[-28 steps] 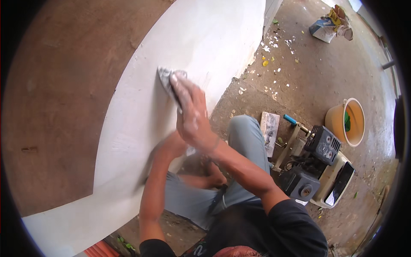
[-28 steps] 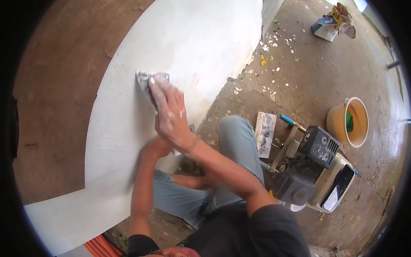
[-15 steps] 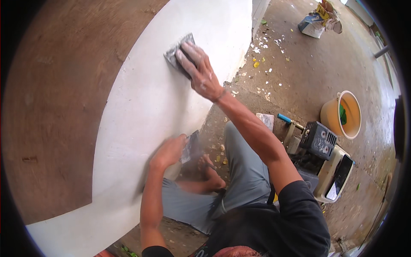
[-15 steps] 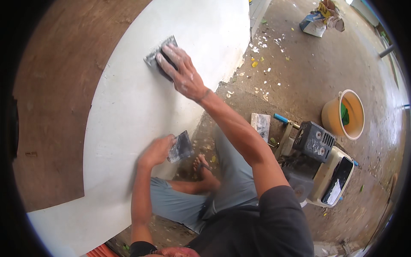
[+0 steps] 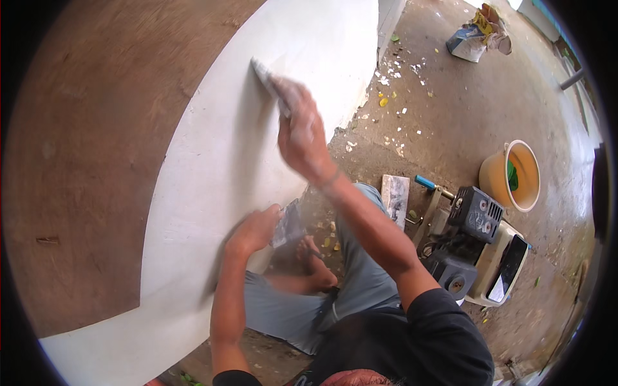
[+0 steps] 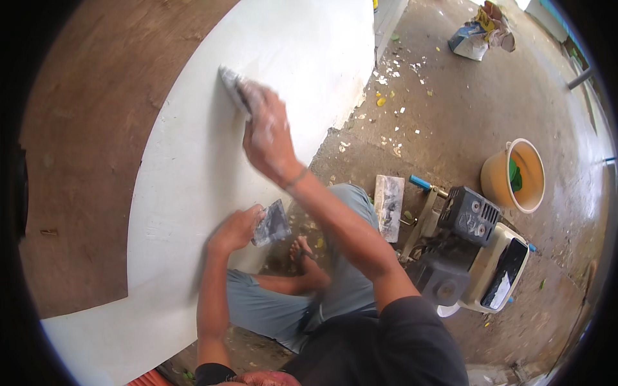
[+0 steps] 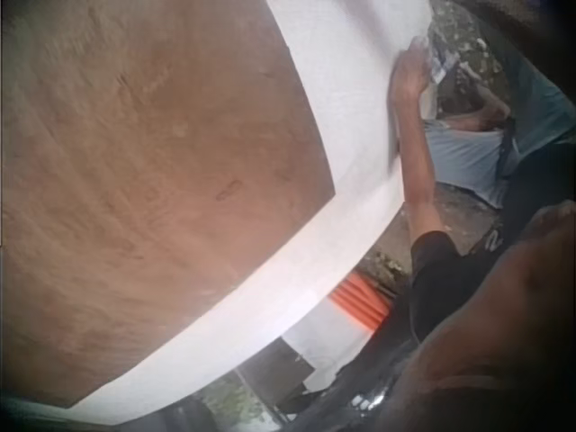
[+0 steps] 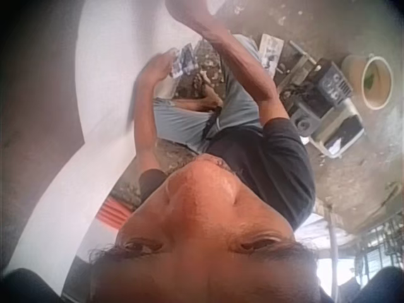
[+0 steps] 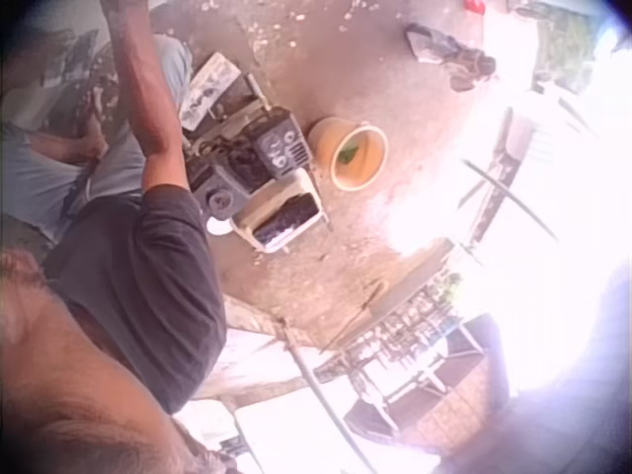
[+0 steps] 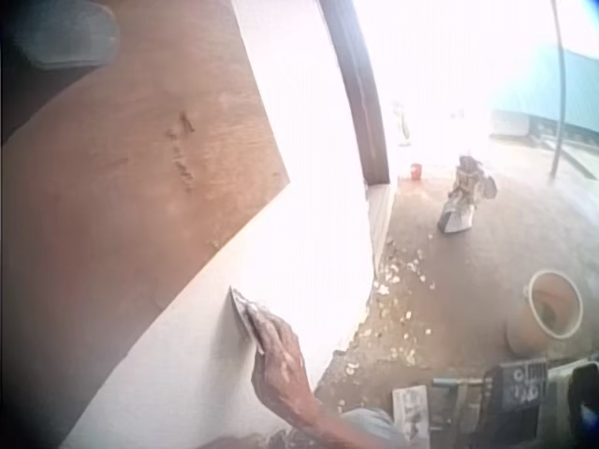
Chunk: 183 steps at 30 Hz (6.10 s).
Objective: The person applies plaster to a wall using putty knives, walks to a board to scoop up more plaster, and returns to apply and smooth the plaster on the wall.
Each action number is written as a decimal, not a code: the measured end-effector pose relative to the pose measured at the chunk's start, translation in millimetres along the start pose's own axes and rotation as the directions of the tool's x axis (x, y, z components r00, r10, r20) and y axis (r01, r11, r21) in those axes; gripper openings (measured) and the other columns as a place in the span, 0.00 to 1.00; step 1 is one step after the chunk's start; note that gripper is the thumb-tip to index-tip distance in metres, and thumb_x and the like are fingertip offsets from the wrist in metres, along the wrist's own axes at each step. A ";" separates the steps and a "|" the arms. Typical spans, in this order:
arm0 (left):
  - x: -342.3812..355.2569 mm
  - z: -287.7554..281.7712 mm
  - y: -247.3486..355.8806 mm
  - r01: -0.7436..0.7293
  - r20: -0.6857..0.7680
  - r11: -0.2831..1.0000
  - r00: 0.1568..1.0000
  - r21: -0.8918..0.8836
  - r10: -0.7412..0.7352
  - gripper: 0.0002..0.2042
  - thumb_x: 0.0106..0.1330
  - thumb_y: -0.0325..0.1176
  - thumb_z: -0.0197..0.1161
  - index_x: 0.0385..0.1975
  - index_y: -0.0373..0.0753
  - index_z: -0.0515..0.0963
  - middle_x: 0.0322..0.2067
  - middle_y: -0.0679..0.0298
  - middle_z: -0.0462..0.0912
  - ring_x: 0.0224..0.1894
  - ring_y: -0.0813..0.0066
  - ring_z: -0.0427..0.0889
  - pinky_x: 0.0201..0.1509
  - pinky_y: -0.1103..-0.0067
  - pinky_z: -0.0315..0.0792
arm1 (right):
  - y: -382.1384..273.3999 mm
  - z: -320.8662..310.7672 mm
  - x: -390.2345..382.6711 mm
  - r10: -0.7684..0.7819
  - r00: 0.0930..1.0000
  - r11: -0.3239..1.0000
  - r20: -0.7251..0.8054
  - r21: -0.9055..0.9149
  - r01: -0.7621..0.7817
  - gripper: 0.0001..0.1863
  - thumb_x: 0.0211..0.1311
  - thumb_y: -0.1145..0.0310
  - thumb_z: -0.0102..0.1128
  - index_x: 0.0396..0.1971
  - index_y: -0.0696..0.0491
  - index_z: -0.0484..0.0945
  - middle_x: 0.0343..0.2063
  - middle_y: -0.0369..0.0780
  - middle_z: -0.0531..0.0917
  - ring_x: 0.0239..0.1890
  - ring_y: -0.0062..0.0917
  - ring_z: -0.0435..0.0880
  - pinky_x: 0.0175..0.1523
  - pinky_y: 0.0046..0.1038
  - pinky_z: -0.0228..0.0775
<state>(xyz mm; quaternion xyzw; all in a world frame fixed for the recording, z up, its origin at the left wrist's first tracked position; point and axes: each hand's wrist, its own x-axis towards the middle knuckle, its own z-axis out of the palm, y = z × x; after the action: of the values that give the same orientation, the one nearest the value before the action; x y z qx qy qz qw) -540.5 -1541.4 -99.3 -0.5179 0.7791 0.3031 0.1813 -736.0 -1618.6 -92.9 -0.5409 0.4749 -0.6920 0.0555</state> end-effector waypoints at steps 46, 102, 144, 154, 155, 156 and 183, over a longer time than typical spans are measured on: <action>-2.2 2.0 -8.0 -0.113 -0.058 0.992 0.992 -0.063 0.110 0.12 0.76 0.36 0.48 0.38 0.31 0.70 0.27 0.41 0.78 0.31 0.41 0.80 0.34 0.58 0.72 | 101.3 -55.5 55.2 0.541 0.839 0.841 0.054 -0.028 -0.540 0.19 0.71 0.73 0.44 0.55 0.66 0.74 0.48 0.57 0.81 0.51 0.48 0.81 0.59 0.37 0.71; -30.6 -44.9 80.4 -0.390 -0.683 0.792 0.729 -0.470 -0.047 0.18 0.80 0.37 0.42 0.61 0.33 0.68 0.30 0.63 0.81 0.27 0.81 0.77 0.30 0.78 0.74 | -55.8 -114.2 -95.5 0.785 0.301 -0.129 0.541 0.617 -0.776 0.18 0.70 0.67 0.56 0.55 0.58 0.74 0.42 0.37 0.83 0.44 0.23 0.83 0.53 0.29 0.76; -17.1 -36.6 30.2 -0.080 -0.140 0.993 0.988 -0.087 0.067 0.10 0.72 0.31 0.49 0.50 0.39 0.71 0.33 0.39 0.78 0.41 0.35 0.75 0.41 0.49 0.66 | 24.6 -33.0 3.7 0.151 0.988 0.978 -0.012 0.150 -0.147 0.17 0.69 0.80 0.46 0.55 0.63 0.73 0.45 0.56 0.81 0.48 0.51 0.81 0.55 0.42 0.73; -14.5 -29.2 19.7 -0.127 -0.217 0.991 0.970 -0.050 0.114 0.10 0.76 0.35 0.49 0.47 0.37 0.74 0.27 0.40 0.77 0.34 0.34 0.75 0.36 0.56 0.68 | 35.9 -21.1 46.7 0.232 0.971 0.972 -0.055 0.045 -0.229 0.16 0.67 0.80 0.45 0.51 0.61 0.76 0.45 0.54 0.81 0.47 0.49 0.81 0.53 0.42 0.73; -15.0 -33.6 20.3 -0.138 -0.201 0.989 0.971 -0.044 0.127 0.11 0.76 0.35 0.48 0.47 0.37 0.73 0.26 0.41 0.78 0.32 0.37 0.77 0.35 0.57 0.69 | 19.1 -19.2 37.6 0.215 0.977 0.973 -0.004 0.089 -0.213 0.18 0.64 0.82 0.45 0.52 0.60 0.76 0.45 0.53 0.81 0.47 0.49 0.81 0.53 0.41 0.73; -17.0 -37.7 20.9 -0.150 -0.183 0.988 0.973 -0.037 0.141 0.11 0.77 0.36 0.48 0.47 0.37 0.73 0.25 0.42 0.78 0.29 0.39 0.78 0.34 0.58 0.69 | 0.8 -17.4 24.9 0.197 0.979 0.971 0.044 0.132 -0.201 0.20 0.62 0.83 0.46 0.53 0.59 0.76 0.45 0.52 0.82 0.48 0.48 0.81 0.54 0.41 0.73; -23.7 -37.9 15.9 -0.075 -0.053 0.916 0.997 -0.393 0.059 0.15 0.76 0.38 0.49 0.53 0.35 0.72 0.22 0.52 0.77 0.22 0.61 0.82 0.28 0.68 0.74 | 76.3 -52.3 74.1 0.249 0.968 0.959 -0.034 -0.128 -0.251 0.18 0.74 0.71 0.45 0.57 0.57 0.77 0.43 0.50 0.85 0.40 0.31 0.87 0.40 0.29 0.80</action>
<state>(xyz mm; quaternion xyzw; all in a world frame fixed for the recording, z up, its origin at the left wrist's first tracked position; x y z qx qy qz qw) -544.5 -1545.5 -52.2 -0.5226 0.7229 0.4496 0.0471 -841.5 -1672.6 -94.2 -0.4730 0.5844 -0.6513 0.1029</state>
